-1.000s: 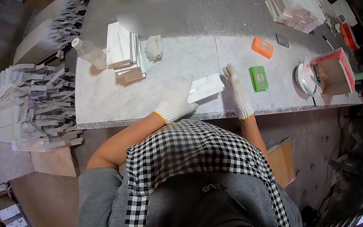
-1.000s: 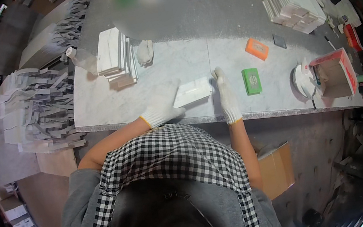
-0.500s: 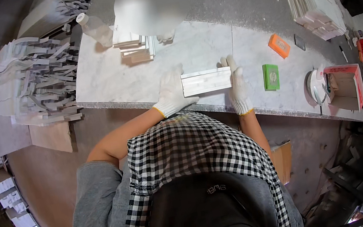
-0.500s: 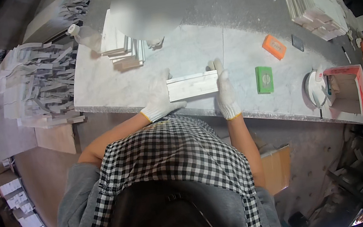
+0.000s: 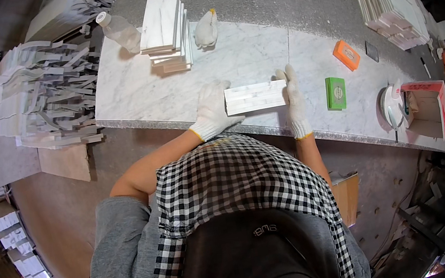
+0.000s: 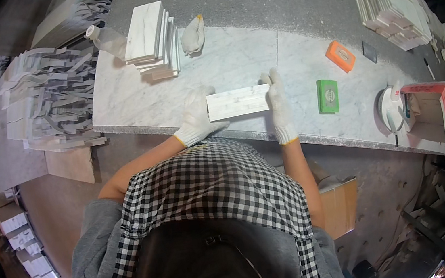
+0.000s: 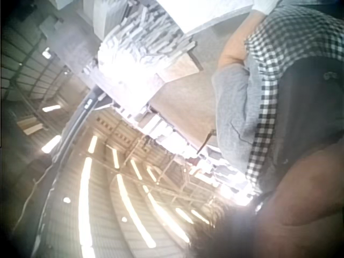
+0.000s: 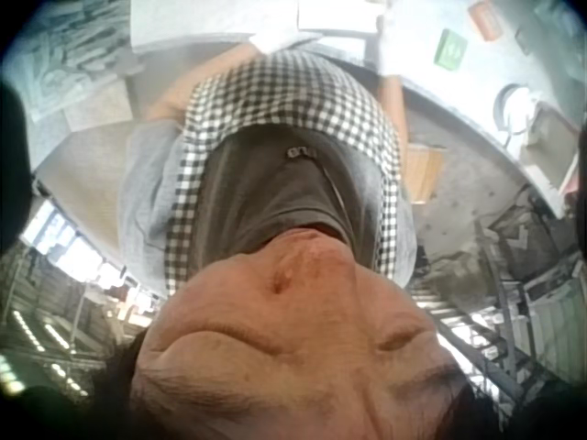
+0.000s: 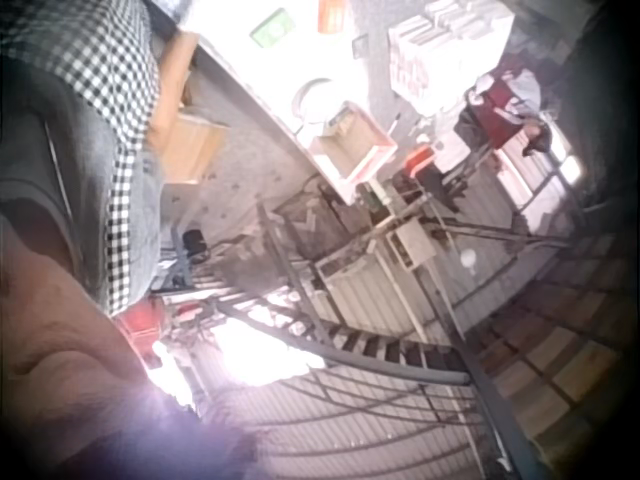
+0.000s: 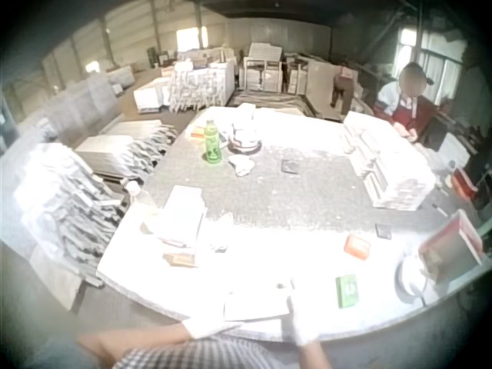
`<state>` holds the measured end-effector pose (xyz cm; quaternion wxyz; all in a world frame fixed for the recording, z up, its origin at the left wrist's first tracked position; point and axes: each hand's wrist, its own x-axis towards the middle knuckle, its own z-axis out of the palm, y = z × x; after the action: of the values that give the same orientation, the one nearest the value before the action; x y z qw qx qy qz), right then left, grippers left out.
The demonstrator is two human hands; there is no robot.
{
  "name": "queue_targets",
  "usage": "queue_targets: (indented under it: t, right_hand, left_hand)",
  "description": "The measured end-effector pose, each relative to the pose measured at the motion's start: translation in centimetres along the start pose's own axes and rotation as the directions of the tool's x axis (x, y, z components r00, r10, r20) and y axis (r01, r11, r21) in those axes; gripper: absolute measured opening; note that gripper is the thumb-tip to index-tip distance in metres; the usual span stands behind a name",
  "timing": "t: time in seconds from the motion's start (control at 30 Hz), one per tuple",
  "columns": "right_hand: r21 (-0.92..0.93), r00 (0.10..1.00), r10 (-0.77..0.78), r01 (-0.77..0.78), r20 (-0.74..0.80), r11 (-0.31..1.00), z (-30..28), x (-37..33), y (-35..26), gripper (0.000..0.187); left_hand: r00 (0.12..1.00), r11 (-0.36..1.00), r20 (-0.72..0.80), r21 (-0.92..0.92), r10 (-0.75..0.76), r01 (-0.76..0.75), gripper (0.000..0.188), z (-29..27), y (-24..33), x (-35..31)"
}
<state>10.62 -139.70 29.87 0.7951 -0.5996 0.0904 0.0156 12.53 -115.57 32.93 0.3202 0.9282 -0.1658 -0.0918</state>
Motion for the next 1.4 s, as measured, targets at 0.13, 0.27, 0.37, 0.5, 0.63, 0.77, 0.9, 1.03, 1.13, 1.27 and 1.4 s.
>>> queue_targets:
  t: [0.13,0.27,0.37,0.5,0.63,0.77,0.9,1.03,1.13,1.27,1.4]
  right_hand:
    - [-0.14,0.998,0.041,-0.035,0.04,0.99,-2.8,-0.9,-0.6,0.085]
    - [-0.314,0.985,0.048,0.007,0.165,0.949,-3.3,-2.4,-2.1,0.087]
    - [-0.264,0.993,0.038,-0.008,0.11,0.964,-3.7,-2.4,-1.3,0.09]
    - [0.049,0.987,0.044,-0.037,-0.152,0.998,-5.1,-1.9,2.2,0.086]
    - [0.153,0.968,0.011,0.028,-0.25,0.988,-5.9,-1.7,3.4,0.074]
    - [-0.068,0.973,-0.011,-0.005,-0.228,0.998,-5.4,-2.2,3.4,0.079]
    - [-0.117,0.964,-0.035,0.004,-0.263,0.993,-5.1,-2.2,3.5,0.074]
    - [-0.254,0.959,-0.081,0.01,-0.272,0.967,-4.6,-2.1,3.5,0.073]
    - [-0.301,0.952,-0.099,0.007,-0.291,0.954,-4.2,-2.0,3.5,0.072]
    - [-0.329,0.95,-0.108,0.006,-0.292,0.944,-3.8,-2.0,3.3,0.071]
    - [-0.363,0.953,-0.141,0.035,-0.269,0.931,-4.6,-1.9,3.8,0.07]
  left_hand:
    - [0.999,0.991,0.035,-0.132,-0.015,0.02,0.107,-1.6,1.2,-0.3]
    - [0.95,0.923,0.065,0.225,0.304,-0.311,0.105,-3.9,4.1,1.0]
    - [0.927,0.868,0.139,0.325,0.348,-0.375,0.098,-2.6,5.8,2.1]
    - [0.945,0.815,0.275,0.497,0.178,-0.299,0.092,-1.5,8.2,3.5]
    - [0.949,0.821,0.299,0.516,0.094,-0.244,0.079,0.5,7.4,4.0]
    - [0.919,0.88,0.393,0.421,0.044,-0.222,0.082,-2.7,8.7,3.8]
    - [0.911,0.99,0.403,-0.134,0.089,-0.038,0.073,-7.3,4.6,5.8]
    - [0.953,0.948,0.301,-0.292,-0.032,0.124,0.061,-9.0,-1.3,5.7]
    - [0.935,0.941,0.344,-0.277,-0.09,0.192,0.051,-10.9,-1.4,4.3]
    - [0.929,0.921,0.353,-0.314,-0.115,0.233,0.046,-8.6,-3.6,2.3]
    - [0.945,0.935,0.32,-0.31,-0.065,0.17,0.046,-7.4,-4.3,1.7]
